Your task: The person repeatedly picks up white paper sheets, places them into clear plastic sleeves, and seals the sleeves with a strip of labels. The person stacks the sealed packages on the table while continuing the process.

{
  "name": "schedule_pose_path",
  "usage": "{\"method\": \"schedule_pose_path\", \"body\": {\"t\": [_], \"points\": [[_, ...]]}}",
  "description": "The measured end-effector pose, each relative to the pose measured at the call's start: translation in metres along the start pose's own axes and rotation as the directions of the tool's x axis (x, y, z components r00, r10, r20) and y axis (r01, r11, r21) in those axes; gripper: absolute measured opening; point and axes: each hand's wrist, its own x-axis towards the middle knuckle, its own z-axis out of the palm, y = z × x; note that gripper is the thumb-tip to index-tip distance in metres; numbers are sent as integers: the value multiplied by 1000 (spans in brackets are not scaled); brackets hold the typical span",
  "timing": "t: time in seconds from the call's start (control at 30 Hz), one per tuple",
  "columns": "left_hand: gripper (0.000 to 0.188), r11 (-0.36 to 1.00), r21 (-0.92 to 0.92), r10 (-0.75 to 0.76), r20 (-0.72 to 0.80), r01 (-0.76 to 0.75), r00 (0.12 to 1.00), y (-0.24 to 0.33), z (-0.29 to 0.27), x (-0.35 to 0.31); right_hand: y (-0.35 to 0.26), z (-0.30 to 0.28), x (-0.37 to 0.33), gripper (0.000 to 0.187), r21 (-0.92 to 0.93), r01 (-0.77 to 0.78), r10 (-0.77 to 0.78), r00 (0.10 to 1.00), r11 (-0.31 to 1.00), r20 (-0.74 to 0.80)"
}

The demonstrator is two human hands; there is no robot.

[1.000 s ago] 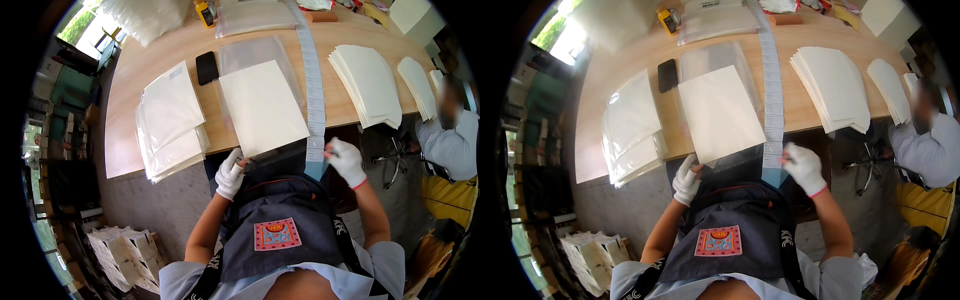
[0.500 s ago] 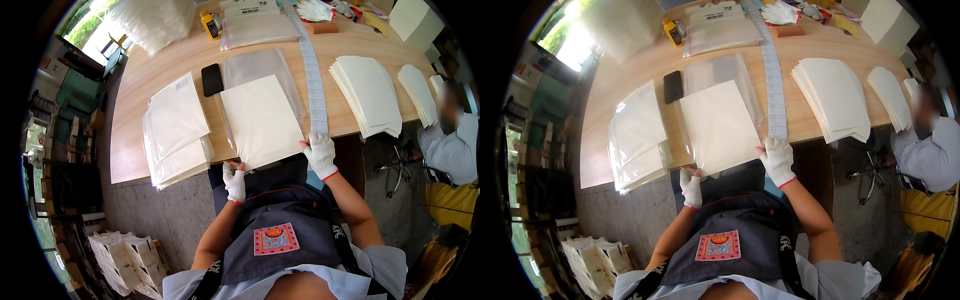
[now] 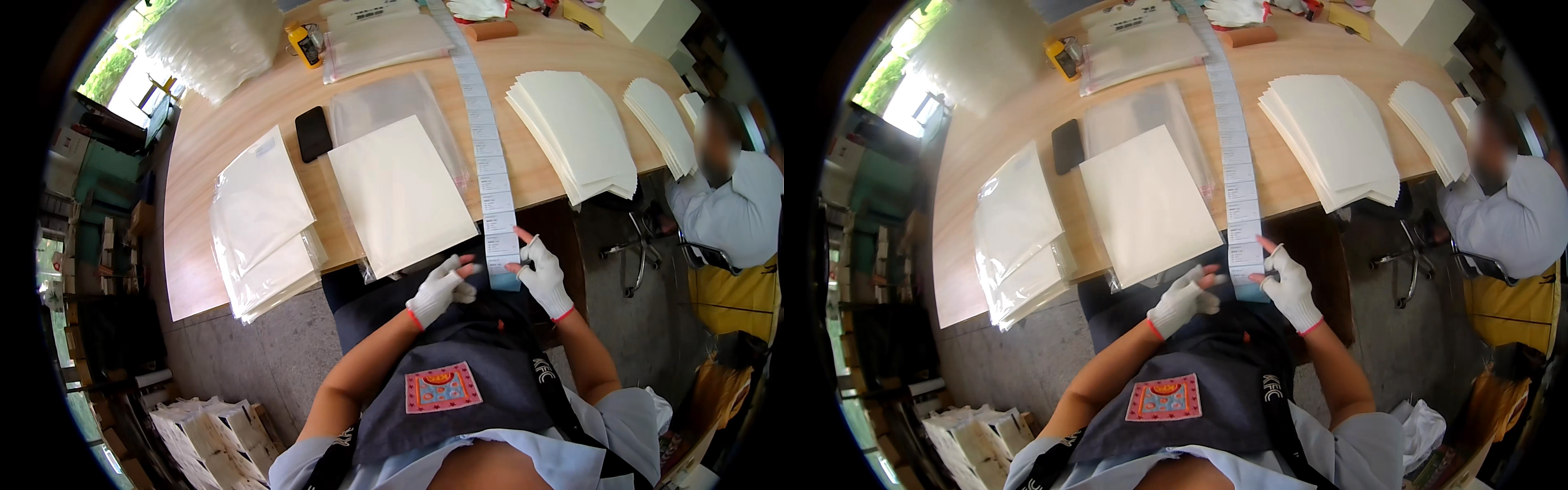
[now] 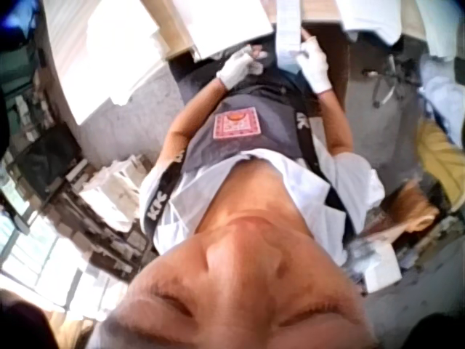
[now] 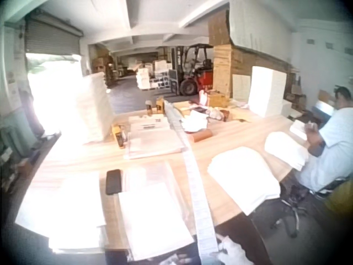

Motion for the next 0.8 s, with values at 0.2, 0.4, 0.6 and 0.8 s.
{"method": "schedule_pose_path", "body": {"t": [0.2, 0.4, 0.6, 0.8], "points": [[19, 988, -152, -22, 85, 34, 996, -9, 38, 59, -35, -20, -10, 22, -572, 320, -405, 914, 755, -23], [13, 996, -77, -41, -12, 40, 999, -17, 21, 60, -54, -19, -8, 23, -458, 571, -628, 778, 682, 34], [28, 979, -187, 38, -220, -81, 975, -7, -36, 3, -48, -10, 20, 16, 13, 337, -337, 941, 941, 21], [5, 875, -176, 327, -471, -451, 819, -17, -118, -85, -48, 47, 78, 13, 196, -29, -41, 939, 980, 341]]}}
